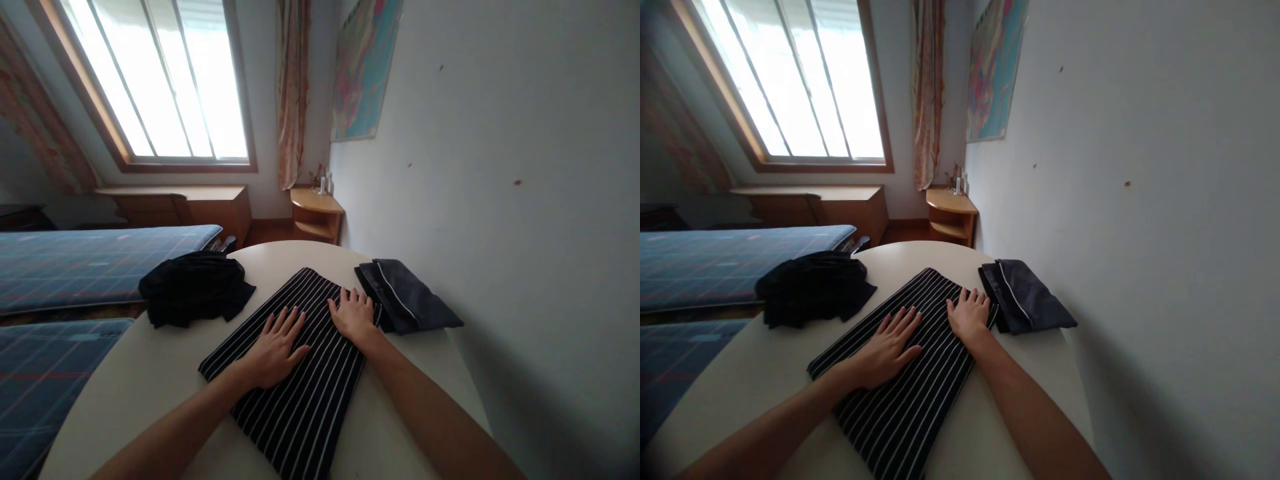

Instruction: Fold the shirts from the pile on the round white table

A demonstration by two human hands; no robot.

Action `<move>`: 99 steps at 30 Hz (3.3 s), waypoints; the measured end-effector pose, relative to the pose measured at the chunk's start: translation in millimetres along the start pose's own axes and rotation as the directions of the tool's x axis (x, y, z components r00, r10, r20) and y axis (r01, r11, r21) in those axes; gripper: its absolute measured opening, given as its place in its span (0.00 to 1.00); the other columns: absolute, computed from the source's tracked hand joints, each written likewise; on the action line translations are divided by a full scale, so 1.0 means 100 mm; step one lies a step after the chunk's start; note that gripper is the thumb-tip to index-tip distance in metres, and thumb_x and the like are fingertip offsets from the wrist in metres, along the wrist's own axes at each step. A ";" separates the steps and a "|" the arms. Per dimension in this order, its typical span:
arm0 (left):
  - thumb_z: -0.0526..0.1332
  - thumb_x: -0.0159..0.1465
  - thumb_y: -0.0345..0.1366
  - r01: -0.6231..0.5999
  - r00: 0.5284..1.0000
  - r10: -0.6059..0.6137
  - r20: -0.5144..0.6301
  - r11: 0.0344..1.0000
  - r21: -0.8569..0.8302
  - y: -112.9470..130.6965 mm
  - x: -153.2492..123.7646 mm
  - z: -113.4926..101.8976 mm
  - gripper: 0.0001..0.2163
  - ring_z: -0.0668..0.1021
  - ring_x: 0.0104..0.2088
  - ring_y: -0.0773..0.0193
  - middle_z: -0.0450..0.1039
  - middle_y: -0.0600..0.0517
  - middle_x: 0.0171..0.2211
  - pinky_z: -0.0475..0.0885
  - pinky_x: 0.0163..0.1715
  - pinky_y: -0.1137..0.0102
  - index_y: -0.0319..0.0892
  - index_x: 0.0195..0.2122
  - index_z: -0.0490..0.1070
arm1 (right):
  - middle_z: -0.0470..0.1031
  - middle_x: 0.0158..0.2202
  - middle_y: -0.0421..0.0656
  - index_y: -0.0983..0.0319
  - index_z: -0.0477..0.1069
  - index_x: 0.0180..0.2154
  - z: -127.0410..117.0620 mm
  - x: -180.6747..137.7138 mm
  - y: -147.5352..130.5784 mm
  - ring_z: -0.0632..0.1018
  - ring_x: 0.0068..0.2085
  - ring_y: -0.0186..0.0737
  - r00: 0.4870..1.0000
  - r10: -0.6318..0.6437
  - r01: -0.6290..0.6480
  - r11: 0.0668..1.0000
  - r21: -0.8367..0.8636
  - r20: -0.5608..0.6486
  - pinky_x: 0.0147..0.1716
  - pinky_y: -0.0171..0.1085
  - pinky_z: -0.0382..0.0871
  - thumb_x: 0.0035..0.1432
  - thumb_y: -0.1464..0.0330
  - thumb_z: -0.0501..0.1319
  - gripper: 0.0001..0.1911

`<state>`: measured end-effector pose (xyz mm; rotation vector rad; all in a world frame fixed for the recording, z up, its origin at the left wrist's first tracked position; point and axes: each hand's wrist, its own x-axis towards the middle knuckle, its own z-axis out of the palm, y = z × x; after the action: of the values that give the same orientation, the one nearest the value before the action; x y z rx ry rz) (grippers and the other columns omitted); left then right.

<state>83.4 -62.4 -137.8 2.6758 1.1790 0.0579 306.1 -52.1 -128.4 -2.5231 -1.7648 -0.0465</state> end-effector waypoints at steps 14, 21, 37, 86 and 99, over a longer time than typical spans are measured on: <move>0.49 0.69 0.52 0.249 0.964 -0.237 -0.118 0.964 0.094 0.63 -0.19 0.06 0.32 0.47 0.69 0.32 0.42 0.42 0.72 0.47 0.63 0.36 0.43 0.71 0.51 | 0.52 0.70 0.51 0.62 0.53 0.69 -0.19 -0.61 -0.07 0.55 0.69 0.54 0.902 -0.406 0.424 0.898 0.120 -0.148 0.66 0.53 0.43 0.69 0.50 0.44 0.35; 0.46 0.69 0.55 0.267 0.962 -0.261 -0.085 0.961 0.068 0.51 -0.12 0.14 0.34 0.45 0.70 0.35 0.41 0.42 0.72 0.47 0.64 0.39 0.41 0.71 0.50 | 0.48 0.72 0.41 0.53 0.53 0.69 0.06 -0.40 0.01 0.47 0.71 0.50 0.862 -0.508 0.487 0.832 0.265 0.009 0.68 0.53 0.36 0.69 0.47 0.41 0.33; 0.43 0.69 0.58 0.404 0.906 -0.383 -0.178 0.910 0.096 -0.04 0.04 0.10 0.33 0.43 0.70 0.36 0.38 0.46 0.72 0.46 0.64 0.40 0.48 0.71 0.47 | 0.52 0.70 0.49 0.57 0.57 0.67 0.10 -0.19 0.17 0.54 0.69 0.55 0.987 -0.158 0.156 0.967 0.201 -0.008 0.64 0.50 0.48 0.68 0.48 0.45 0.33; 0.47 0.70 0.56 0.161 0.974 -0.163 -0.159 0.987 -0.025 0.06 0.01 -0.18 0.29 0.53 0.70 0.46 0.52 0.48 0.70 0.50 0.66 0.47 0.50 0.68 0.58 | 0.81 0.42 0.48 0.60 0.74 0.47 -0.35 0.02 0.80 0.81 0.44 0.47 0.996 0.005 0.021 0.959 0.282 -0.090 0.38 0.37 0.67 0.68 0.61 0.56 0.13; 0.53 0.69 0.50 0.242 0.948 -0.236 -0.212 0.970 0.005 0.07 -0.44 -0.09 0.22 0.49 0.70 0.41 0.55 0.53 0.69 0.45 0.65 0.39 0.54 0.62 0.67 | 0.81 0.42 0.47 0.57 0.75 0.47 -0.85 0.08 0.60 0.80 0.45 0.47 0.982 -0.063 0.107 0.962 0.252 -0.175 0.42 0.39 0.67 0.66 0.60 0.58 0.13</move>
<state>57.4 -97.5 -124.9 2.5797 1.5726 0.2920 366.5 -71.1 -45.6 -2.1929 -1.6900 -0.0253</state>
